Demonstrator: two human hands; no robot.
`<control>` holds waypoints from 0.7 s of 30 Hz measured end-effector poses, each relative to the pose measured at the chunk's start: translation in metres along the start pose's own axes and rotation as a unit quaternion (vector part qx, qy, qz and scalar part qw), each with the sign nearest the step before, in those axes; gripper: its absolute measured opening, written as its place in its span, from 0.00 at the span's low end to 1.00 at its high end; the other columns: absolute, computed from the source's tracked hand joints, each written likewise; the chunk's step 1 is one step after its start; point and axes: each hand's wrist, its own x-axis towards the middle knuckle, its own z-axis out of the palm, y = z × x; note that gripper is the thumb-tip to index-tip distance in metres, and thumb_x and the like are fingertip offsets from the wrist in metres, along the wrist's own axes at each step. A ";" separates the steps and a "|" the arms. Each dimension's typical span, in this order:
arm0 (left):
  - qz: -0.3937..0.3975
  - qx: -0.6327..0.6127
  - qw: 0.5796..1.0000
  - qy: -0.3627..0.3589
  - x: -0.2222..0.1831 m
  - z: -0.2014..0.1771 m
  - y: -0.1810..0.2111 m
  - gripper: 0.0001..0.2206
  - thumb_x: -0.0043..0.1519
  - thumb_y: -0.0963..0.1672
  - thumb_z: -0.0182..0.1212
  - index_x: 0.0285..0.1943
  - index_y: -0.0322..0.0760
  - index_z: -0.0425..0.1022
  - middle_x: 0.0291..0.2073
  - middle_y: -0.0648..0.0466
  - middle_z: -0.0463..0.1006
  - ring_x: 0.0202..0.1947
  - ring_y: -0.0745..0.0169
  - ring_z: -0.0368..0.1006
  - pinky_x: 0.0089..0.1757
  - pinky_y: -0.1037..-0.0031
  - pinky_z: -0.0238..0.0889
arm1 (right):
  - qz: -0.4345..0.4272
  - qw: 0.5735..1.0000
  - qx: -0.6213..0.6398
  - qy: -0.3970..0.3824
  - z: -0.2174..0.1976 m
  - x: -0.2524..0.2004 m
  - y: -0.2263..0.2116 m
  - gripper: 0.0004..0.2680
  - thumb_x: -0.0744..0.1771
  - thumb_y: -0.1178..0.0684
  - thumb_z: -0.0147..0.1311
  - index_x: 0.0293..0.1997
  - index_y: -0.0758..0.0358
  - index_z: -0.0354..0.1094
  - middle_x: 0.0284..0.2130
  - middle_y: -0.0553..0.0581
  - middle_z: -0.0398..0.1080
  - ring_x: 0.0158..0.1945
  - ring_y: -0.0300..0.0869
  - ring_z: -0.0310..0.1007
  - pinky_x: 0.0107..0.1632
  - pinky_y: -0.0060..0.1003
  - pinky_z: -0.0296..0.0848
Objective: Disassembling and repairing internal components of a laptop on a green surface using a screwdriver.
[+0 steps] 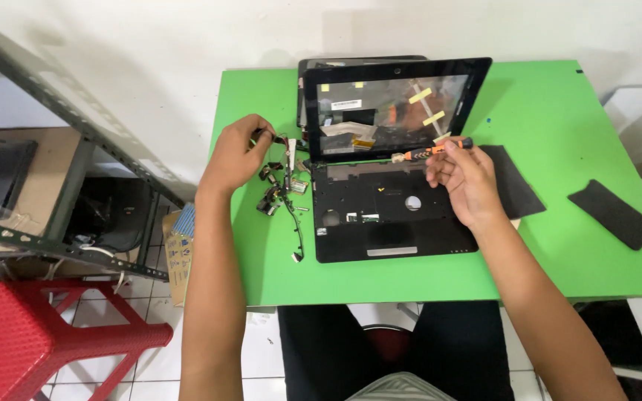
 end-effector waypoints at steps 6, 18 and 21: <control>-0.014 0.035 0.998 -0.053 0.004 0.007 -0.011 0.11 0.65 0.42 0.52 0.47 0.34 0.81 0.42 0.38 0.80 0.51 0.33 0.75 0.51 0.49 0.66 | -0.045 0.995 0.052 0.072 0.001 0.004 0.010 0.06 0.70 0.53 0.58 0.42 0.65 0.70 0.28 0.67 0.76 0.22 0.48 0.77 0.24 0.35 0.74; 0.126 0.152 0.980 0.002 0.003 0.009 0.012 0.19 0.61 0.37 0.45 0.55 0.38 0.82 0.48 0.44 0.80 0.53 0.35 0.73 0.58 0.53 0.62 | -0.352 0.908 -0.211 0.084 -0.048 0.052 -0.037 0.04 0.73 0.60 0.52 0.41 0.69 0.69 0.20 0.58 0.69 0.18 0.39 0.70 0.21 0.27 0.69; 0.127 0.202 0.971 0.019 0.000 0.013 0.024 0.19 0.69 0.44 0.41 0.51 0.44 0.84 0.47 0.53 0.84 0.51 0.52 0.78 0.55 0.54 0.52 | -0.353 0.893 -0.274 0.061 -0.067 0.058 -0.063 0.06 0.74 0.58 0.49 0.38 0.64 0.63 0.23 0.52 0.65 0.23 0.36 0.66 0.27 0.28 0.68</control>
